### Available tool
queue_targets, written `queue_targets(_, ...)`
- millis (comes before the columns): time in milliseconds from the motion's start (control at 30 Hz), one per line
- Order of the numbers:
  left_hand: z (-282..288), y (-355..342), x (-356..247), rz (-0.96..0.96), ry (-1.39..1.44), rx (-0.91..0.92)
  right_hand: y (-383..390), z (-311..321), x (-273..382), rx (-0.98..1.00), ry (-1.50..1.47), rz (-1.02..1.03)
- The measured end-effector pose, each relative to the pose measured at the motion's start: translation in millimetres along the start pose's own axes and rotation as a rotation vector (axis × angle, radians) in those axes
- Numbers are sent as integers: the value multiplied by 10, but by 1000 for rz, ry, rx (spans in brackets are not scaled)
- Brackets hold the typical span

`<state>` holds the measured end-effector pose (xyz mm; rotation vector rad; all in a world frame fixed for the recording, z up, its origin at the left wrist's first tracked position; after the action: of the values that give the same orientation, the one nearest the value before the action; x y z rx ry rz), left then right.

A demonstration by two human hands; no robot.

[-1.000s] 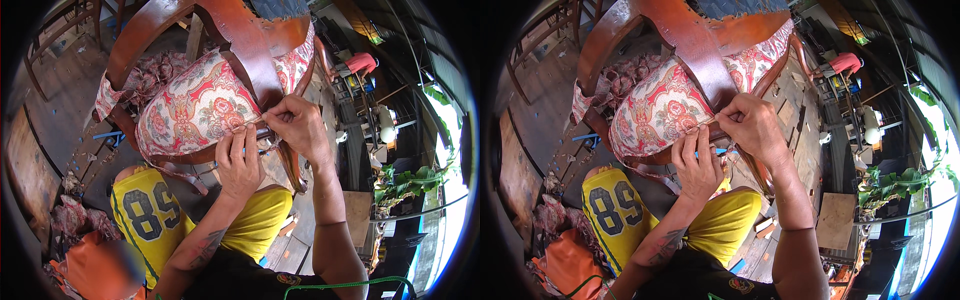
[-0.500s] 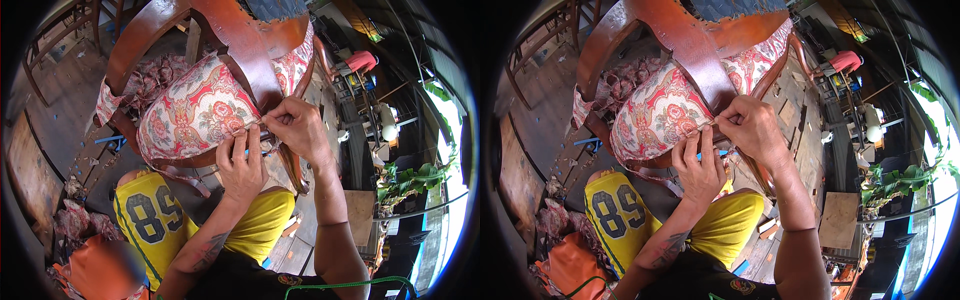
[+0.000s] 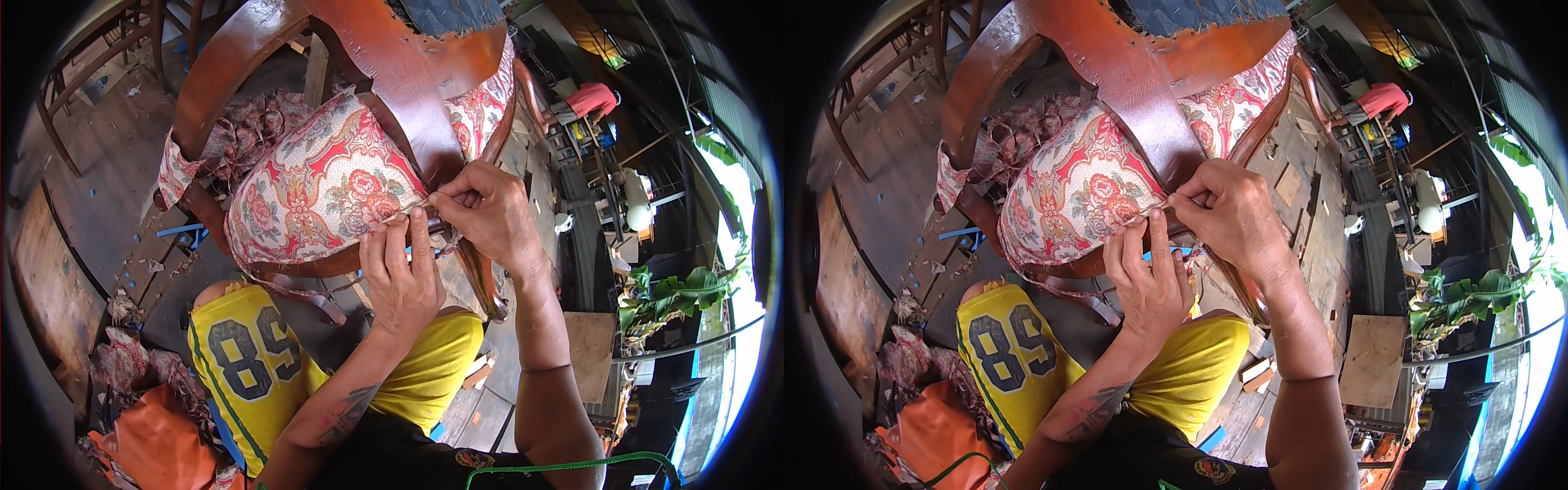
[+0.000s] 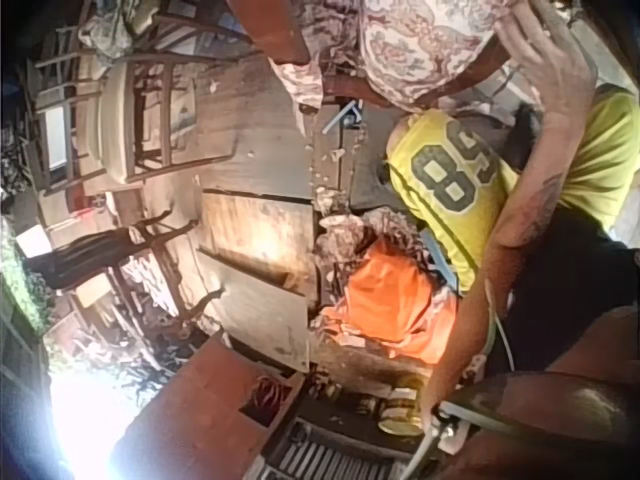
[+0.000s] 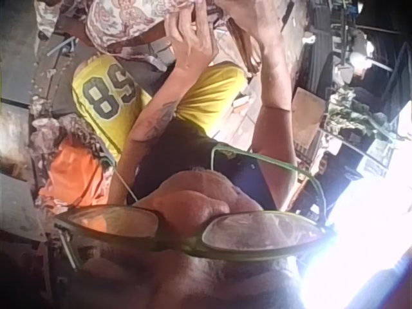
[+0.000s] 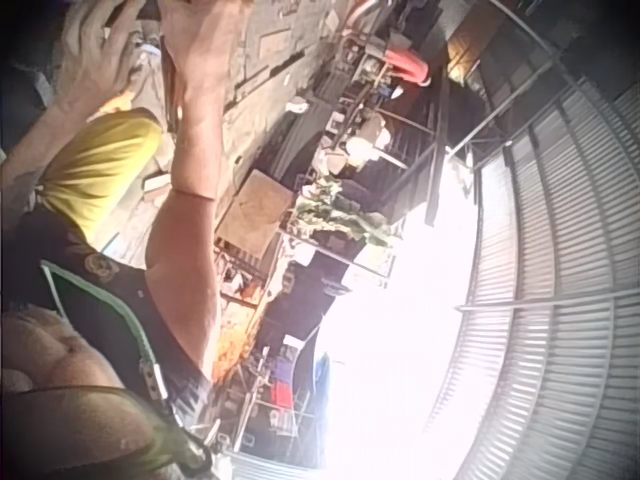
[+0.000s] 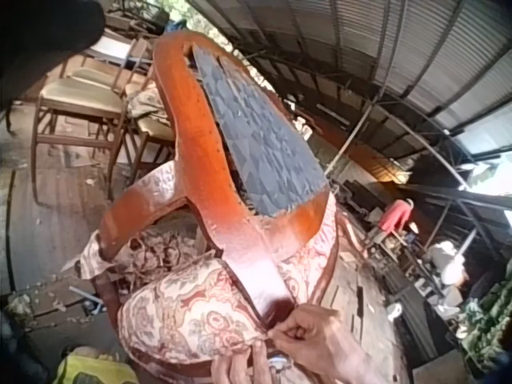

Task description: Applying decorative trim to a wooden chair frame using a hot glue gun.

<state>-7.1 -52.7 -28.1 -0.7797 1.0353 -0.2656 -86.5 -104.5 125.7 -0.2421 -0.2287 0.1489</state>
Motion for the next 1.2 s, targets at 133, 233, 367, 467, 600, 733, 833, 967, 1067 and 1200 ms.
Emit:
queue_targets(133,-8,-17,18,0,33,6,4,14,2,12,-4,-7)
queue_targets(233,-17,-44,40,-36,107,10,1,19,1,11,-10,2)
queue_targets(367,1,-55,27,-39,70,-6,4,18,-8,3,-14,15)
queue_targets(467,12,-65,29,-36,71,-19,0,7,-14,0,-32,14)
queue_targets(600,20,-68,38,-40,57,-19,4,12,-14,4,-44,16)
queue_targets(733,11,-71,45,-46,49,-30,-3,12,-15,19,-9,-3)
queue_targets(833,7,-73,41,-39,66,-41,-2,13,-10,22,-13,-4)
queue_targets(967,23,-78,42,-31,77,-35,0,10,2,30,-27,-14)
queue_targets(1067,21,-79,36,-25,90,-40,1,21,0,26,25,-9)
queue_targets(1200,15,-60,46,-17,98,-44,1,-1,6,2,27,17)
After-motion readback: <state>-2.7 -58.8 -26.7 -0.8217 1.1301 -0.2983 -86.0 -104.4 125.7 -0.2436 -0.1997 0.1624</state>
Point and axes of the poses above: each hand's wrist, its own y-axis away from the middle knuckle, its own z-axis out of the back of the hand, x = y × z, the point moved 1 cm from there along -y, towards the middle knuckle, and after that the axes turned 9 degrees about y, right-handed, at the moved point
